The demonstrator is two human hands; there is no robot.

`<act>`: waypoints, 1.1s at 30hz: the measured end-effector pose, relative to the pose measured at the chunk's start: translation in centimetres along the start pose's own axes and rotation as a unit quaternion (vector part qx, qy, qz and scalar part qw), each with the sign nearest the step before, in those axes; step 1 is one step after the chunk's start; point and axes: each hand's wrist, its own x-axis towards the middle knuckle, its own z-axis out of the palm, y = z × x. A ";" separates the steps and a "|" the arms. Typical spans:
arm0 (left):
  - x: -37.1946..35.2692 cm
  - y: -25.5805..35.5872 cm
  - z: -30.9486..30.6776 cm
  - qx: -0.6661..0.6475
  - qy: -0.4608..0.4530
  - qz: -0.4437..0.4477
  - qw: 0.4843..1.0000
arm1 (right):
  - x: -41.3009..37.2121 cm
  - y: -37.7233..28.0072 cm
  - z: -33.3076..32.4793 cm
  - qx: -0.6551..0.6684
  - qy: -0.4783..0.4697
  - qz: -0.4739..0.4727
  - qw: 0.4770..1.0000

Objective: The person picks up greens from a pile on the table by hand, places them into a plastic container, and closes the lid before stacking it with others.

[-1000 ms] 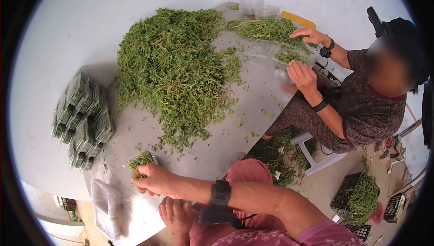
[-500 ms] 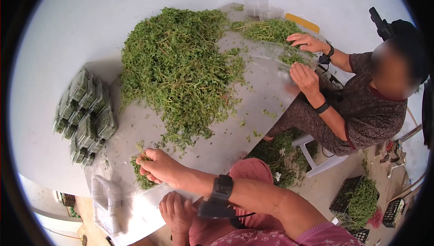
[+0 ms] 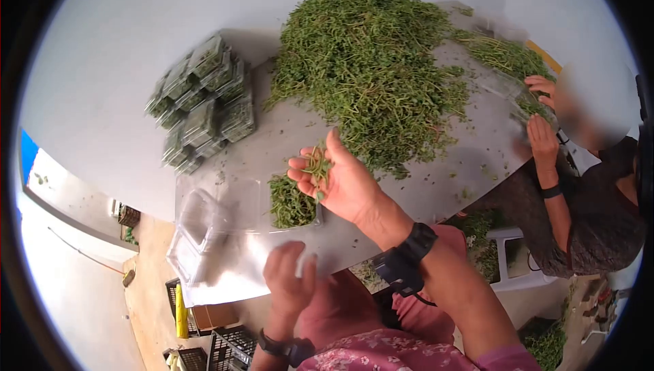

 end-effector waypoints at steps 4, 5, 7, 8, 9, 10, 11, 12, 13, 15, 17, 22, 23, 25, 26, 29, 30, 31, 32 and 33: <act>5.3 1.0 -1.4 -0.059 0.060 -0.083 0.993 | -0.1 0.3 0.1 -0.022 -0.002 -0.005 1.000; 6.1 0.9 -1.3 -0.072 0.071 -0.085 0.991 | -0.3 0.4 0.4 -0.015 0.007 -0.004 1.000; 8.1 1.2 -0.4 -0.101 0.067 -0.120 0.985 | -0.5 0.6 1.0 -0.002 0.028 -0.004 1.000; 9.0 1.4 0.1 -0.117 0.066 -0.136 0.982 | -0.5 0.7 1.0 0.003 0.016 -0.007 1.000; 9.6 1.5 0.6 -0.129 0.039 -0.158 0.978 | -0.4 0.8 1.1 0.009 0.004 -0.010 1.000; 9.9 1.3 1.2 -0.121 0.028 -0.152 0.981 | -0.4 1.0 1.2 0.015 -0.007 -0.013 1.000; 10.1 1.0 2.0 -0.113 0.017 -0.146 0.983 | -0.4 1.3 1.3 0.047 0.003 -0.010 0.999; 10.4 0.9 2.8 -0.107 0.004 -0.138 0.985 | -0.3 1.5 1.3 0.046 0.003 -0.011 0.999; 10.3 0.6 3.2 -0.089 -0.009 -0.131 0.987 | -0.1 1.7 1.2 0.043 0.003 -0.015 0.999; 10.4 0.6 3.7 -0.055 0.009 -0.111 0.992 | 0.4 2.0 0.4 0.028 -0.014 -0.019 0.999; 10.4 0.5 3.5 -0.063 -0.003 -0.139 0.988 | 1.1 3.3 0.0 0.020 -0.024 -0.010 0.999; 10.9 0.8 4.2 -0.115 -0.022 -0.195 0.974 | 0.7 2.8 -0.1 -0.010 -0.026 -0.049 0.998; 10.9 0.7 4.2 -0.117 -0.025 -0.202 0.972 | 0.6 2.8 0.0 -0.023 -0.033 -0.051 0.998; 10.9 0.7 4.1 -0.124 -0.025 -0.203 0.971 | 0.4 2.8 0.3 -0.054 -0.030 -0.059 0.996; 10.9 0.6 4.1 -0.121 -0.024 -0.203 0.971 | 0.6 2.8 0.0 -0.066 -0.051 -0.061 0.995; 10.6 0.0 4.4 -0.122 -0.015 -0.205 0.971 | 1.3 3.0 -1.0 -0.100 -0.101 -0.066 0.988; 10.5 -0.2 4.5 -0.129 -0.010 -0.206 0.970 | 1.1 2.9 -0.8 -0.111 -0.105 -0.070 0.986; 10.4 -0.3 4.6 -0.136 -0.004 -0.208 0.969 | 0.9 2.8 -0.8 -0.122 -0.110 -0.073 0.984; 10.3 -0.3 4.8 -0.159 -0.001 -0.200 0.967 | 0.6 2.5 -0.9 -0.143 -0.119 -0.070 0.980; 10.3 -0.2 4.8 -0.175 0.005 -0.194 0.965 | 0.0 1.9 -0.6 -0.160 -0.132 -0.063 0.976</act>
